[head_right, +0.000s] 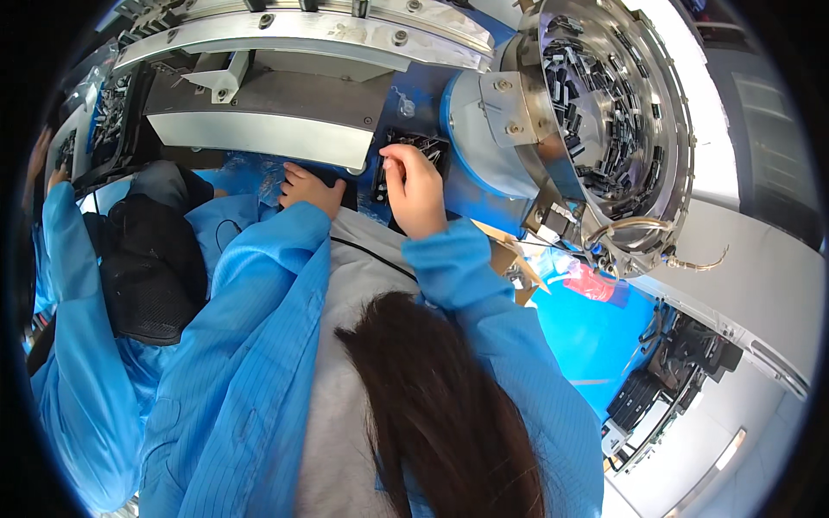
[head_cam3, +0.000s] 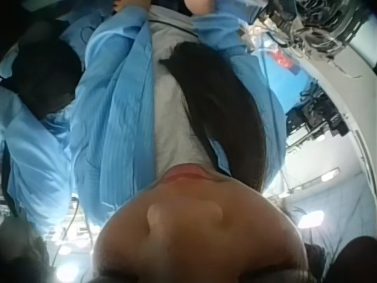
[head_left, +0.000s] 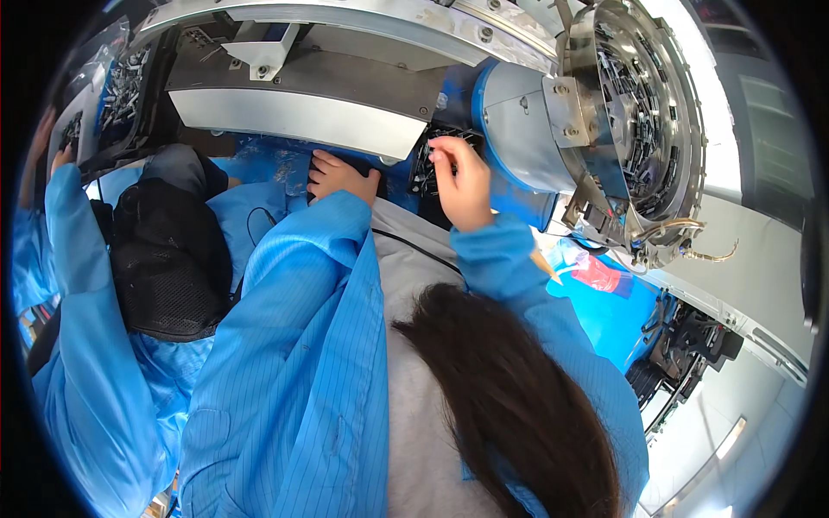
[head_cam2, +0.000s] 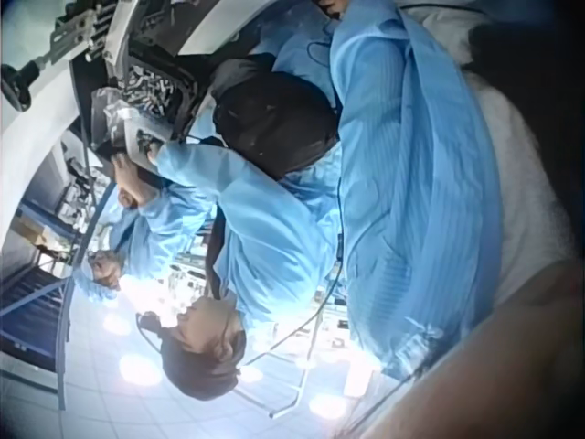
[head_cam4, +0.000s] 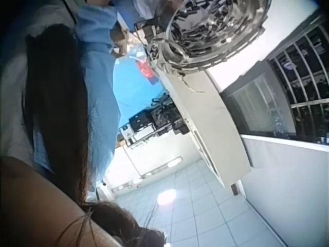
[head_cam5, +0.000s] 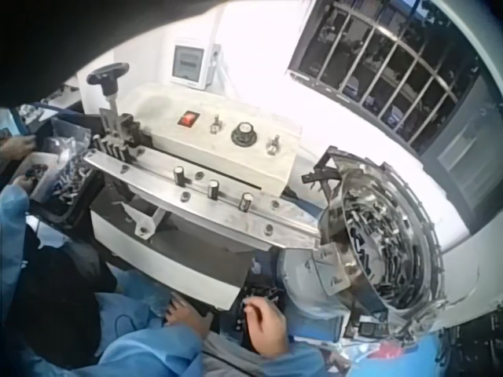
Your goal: Manually assembling and inspecting small electronic components at a workstation.
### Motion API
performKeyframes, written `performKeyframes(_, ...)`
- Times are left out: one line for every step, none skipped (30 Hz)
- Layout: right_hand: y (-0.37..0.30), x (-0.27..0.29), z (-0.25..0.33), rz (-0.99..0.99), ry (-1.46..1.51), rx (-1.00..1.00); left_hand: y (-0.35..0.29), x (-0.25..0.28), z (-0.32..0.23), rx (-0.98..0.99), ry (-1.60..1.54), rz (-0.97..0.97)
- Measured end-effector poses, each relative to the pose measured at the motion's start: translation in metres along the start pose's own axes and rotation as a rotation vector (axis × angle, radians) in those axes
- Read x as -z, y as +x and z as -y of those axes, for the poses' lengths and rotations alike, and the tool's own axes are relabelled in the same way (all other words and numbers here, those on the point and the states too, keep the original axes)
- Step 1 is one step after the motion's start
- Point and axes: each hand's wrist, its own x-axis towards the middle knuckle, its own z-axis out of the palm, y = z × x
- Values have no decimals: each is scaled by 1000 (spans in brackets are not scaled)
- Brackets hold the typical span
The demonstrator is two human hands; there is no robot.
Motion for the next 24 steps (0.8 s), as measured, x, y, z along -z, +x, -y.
performKeyframes(-1,-7,-19,-16,-67,-46,0,0,0,-2,-5,6)
performKeyframes(-1,-11,-40,-22,-66,-49,1,1,0,-4,-10,12)
performKeyframes(-2,-14,-59,20,-282,-61,1,1,-1,-7,-5,9)
performKeyframes(-1,-16,-66,67,-499,-70,1,0,-1,-10,-5,7)
performKeyframes(-3,-17,-71,115,-617,-121,1,-1,-1,-14,-6,5)
performKeyframes(-3,-18,-70,116,-616,-118,2,-1,-1,-12,-8,4)
performKeyframes(-4,-20,-68,123,-675,-124,2,-2,-1,-8,-2,0)
performKeyframes(-3,-21,-67,129,-735,-131,2,-2,-1,-4,5,-3)
performKeyframes(-4,-22,-68,127,-737,-119,2,-2,-1,-4,4,-3)
performKeyframes(-4,-20,-69,127,-737,-119,2,-2,-1,-5,2,-6)
performKeyframes(-4,-16,-70,158,-746,-57,2,-2,-1,-6,1,-10)
performKeyframes(-4,-14,-71,189,-752,5,2,-3,0,-5,3,-10)
performKeyframes(-5,-11,-74,189,-750,4,2,-3,0,-9,-1,-12)
performKeyframes(-7,-9,-78,202,-729,31,2,-3,0,-12,-6,-15)
performKeyframes(-6,-5,-78,216,-710,59,2,-3,0,-12,-6,-15)
performKeyframes(-6,-1,-78,216,-710,60,2,-2,-1,-7,-7,-7)
performKeyframes(-6,3,-77,185,-629,55,2,-1,-1,-2,-8,1)
performKeyframes(-5,7,-71,156,-547,52,1,0,-2,0,-10,0)
performKeyframes(-1,12,-57,118,-502,96,0,0,-1,-5,8,-22)
performKeyframes(4,20,-41,90,-414,163,-1,0,-1,-10,26,-43)
performKeyframes(7,29,-16,94,-289,113,-1,0,0,-4,24,-45)
performKeyframes(9,37,13,95,-165,60,-1,-2,0,-12,11,-60)
performKeyframes(11,45,44,52,-124,123,-1,-3,-1,-21,-4,-76)
performKeyframes(15,53,70,7,-83,184,0,-3,-1,-22,-5,-76)
